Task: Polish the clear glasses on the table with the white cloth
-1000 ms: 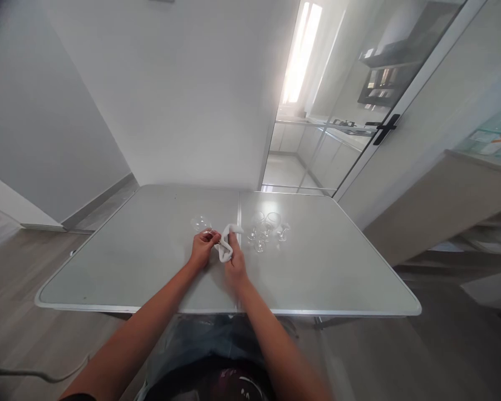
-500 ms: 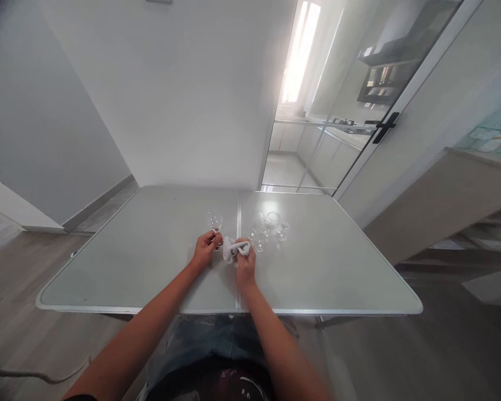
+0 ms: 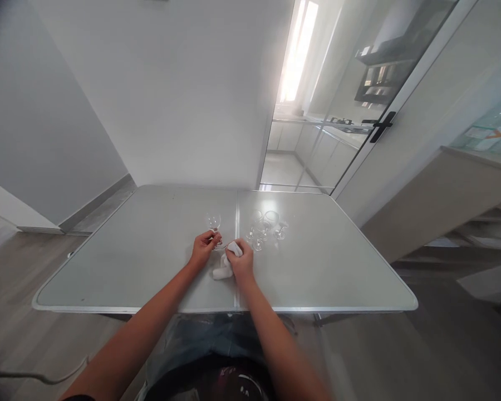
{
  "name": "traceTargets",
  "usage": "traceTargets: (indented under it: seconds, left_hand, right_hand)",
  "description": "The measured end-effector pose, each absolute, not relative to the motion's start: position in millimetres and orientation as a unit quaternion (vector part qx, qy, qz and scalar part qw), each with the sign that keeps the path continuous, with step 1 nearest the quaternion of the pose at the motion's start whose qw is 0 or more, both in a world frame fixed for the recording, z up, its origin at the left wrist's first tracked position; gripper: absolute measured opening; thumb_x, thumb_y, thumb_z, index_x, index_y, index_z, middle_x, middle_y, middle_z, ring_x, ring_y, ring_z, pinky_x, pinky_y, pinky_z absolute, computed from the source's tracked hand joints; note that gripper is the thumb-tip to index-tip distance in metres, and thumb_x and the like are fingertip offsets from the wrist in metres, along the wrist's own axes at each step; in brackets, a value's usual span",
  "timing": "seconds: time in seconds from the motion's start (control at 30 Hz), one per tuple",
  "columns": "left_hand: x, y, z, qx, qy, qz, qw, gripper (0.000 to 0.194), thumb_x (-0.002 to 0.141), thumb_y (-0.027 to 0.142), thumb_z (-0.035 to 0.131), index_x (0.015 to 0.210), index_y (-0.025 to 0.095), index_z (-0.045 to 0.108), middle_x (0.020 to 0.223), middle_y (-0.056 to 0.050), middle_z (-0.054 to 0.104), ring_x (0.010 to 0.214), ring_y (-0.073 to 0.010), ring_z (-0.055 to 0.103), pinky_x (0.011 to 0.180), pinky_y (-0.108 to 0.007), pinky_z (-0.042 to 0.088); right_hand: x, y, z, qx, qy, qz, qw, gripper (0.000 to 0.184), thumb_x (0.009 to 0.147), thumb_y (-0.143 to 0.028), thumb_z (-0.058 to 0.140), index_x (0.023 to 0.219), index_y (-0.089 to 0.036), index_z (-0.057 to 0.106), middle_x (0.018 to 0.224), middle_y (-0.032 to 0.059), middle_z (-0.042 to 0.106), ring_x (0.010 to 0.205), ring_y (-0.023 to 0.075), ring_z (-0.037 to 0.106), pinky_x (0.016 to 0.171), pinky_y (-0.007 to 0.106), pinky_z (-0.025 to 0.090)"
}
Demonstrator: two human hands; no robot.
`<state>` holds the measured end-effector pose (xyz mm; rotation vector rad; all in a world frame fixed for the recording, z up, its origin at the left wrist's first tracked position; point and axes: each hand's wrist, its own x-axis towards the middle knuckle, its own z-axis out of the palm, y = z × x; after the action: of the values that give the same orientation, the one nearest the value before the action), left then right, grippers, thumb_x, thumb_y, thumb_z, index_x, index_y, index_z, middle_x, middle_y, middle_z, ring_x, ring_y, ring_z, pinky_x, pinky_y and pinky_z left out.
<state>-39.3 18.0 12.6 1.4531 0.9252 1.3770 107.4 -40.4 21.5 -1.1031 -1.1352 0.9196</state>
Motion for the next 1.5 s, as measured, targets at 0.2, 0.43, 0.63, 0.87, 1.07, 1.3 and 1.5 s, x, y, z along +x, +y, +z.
traceTargets:
  seconds: [0.2, 0.43, 0.63, 0.87, 1.07, 1.3, 1.5]
  left_hand:
    - [-37, 13, 9, 0.717, 0.309, 0.487, 0.391, 0.026, 0.084, 0.046, 0.07, 0.082, 0.021, 0.078, 0.075, -0.007, 0.068, 0.073, -0.0184, 0.06, 0.07, -0.03, 0.046]
    - [-34, 10, 5, 0.81, 0.271, 0.409, 0.322, 0.022, 0.086, 0.043, 0.069, 0.077, 0.026, 0.078, 0.07, -0.008, 0.066, 0.072, -0.019, 0.06, 0.07, -0.03, 0.047]
    - [-33, 7, 11, 0.815, 0.273, 0.392, 0.327, 0.033, 0.08, 0.045, 0.076, 0.108, 0.028, 0.077, 0.087, -0.009, 0.073, 0.07, -0.0177, 0.059, 0.064, -0.028, 0.047]
    - [-32, 3, 16, 0.814, 0.287, 0.385, 0.327, 0.022, 0.09, 0.042, 0.065, 0.097, 0.028, 0.079, 0.081, -0.006, 0.07, 0.061, -0.0141, 0.056, 0.064, -0.026, 0.045]
    - [-33, 2, 21, 0.816, 0.302, 0.377, 0.319, 0.029, 0.094, 0.045, 0.057, 0.09, 0.026, 0.078, 0.076, -0.005, 0.068, 0.059, -0.0141, 0.054, 0.062, -0.026, 0.043]
    - [-32, 3, 19, 0.811, 0.298, 0.384, 0.326, 0.026, 0.093, 0.043, 0.059, 0.09, 0.025, 0.078, 0.075, -0.004, 0.066, 0.059, -0.0132, 0.052, 0.061, -0.026, 0.04]
    - [-32, 4, 17, 0.811, 0.299, 0.383, 0.326, 0.026, 0.093, 0.043, 0.059, 0.09, 0.026, 0.078, 0.075, -0.004, 0.065, 0.059, -0.0138, 0.052, 0.062, -0.026, 0.04]
  right_hand:
    - [110, -44, 21, -0.497, -0.49, 0.39, 0.601, 0.034, 0.073, -0.04, 0.077, 0.098, -0.018, 0.074, 0.089, 0.0041, 0.073, 0.08, 0.0203, 0.065, 0.074, 0.03, 0.051]
    - [117, -66, 16, -0.566, -0.516, 0.276, 0.581, 0.023, 0.075, -0.035, 0.075, 0.092, -0.02, 0.078, 0.091, 0.0072, 0.077, 0.081, 0.0251, 0.069, 0.078, 0.037, 0.054]
    - [144, -81, 13, -0.591, -0.47, 0.198, 0.625, 0.031, 0.074, -0.039, 0.076, 0.096, -0.017, 0.079, 0.096, 0.0104, 0.078, 0.083, 0.027, 0.071, 0.079, 0.038, 0.057]
    - [252, -65, 9, -0.67, -0.421, 0.162, 0.59, 0.044, 0.068, -0.047, 0.08, 0.095, -0.012, 0.08, 0.084, 0.0111, 0.078, 0.072, 0.0245, 0.07, 0.067, 0.033, 0.055]
    - [286, -40, -5, -0.69, -0.464, 0.2, 0.518, 0.046, 0.065, -0.05, 0.079, 0.093, -0.013, 0.082, 0.081, 0.0103, 0.078, 0.074, 0.0258, 0.071, 0.07, 0.035, 0.055]
    - [281, -24, -11, -0.681, -0.452, 0.213, 0.536, 0.051, 0.062, -0.052, 0.079, 0.094, -0.013, 0.081, 0.084, 0.0106, 0.078, 0.077, 0.0261, 0.071, 0.073, 0.035, 0.055]
    - [277, -17, -8, -0.682, -0.466, 0.2, 0.527, 0.046, 0.066, -0.052, 0.075, 0.092, -0.015, 0.081, 0.082, 0.0073, 0.077, 0.078, 0.0242, 0.069, 0.074, 0.033, 0.053]
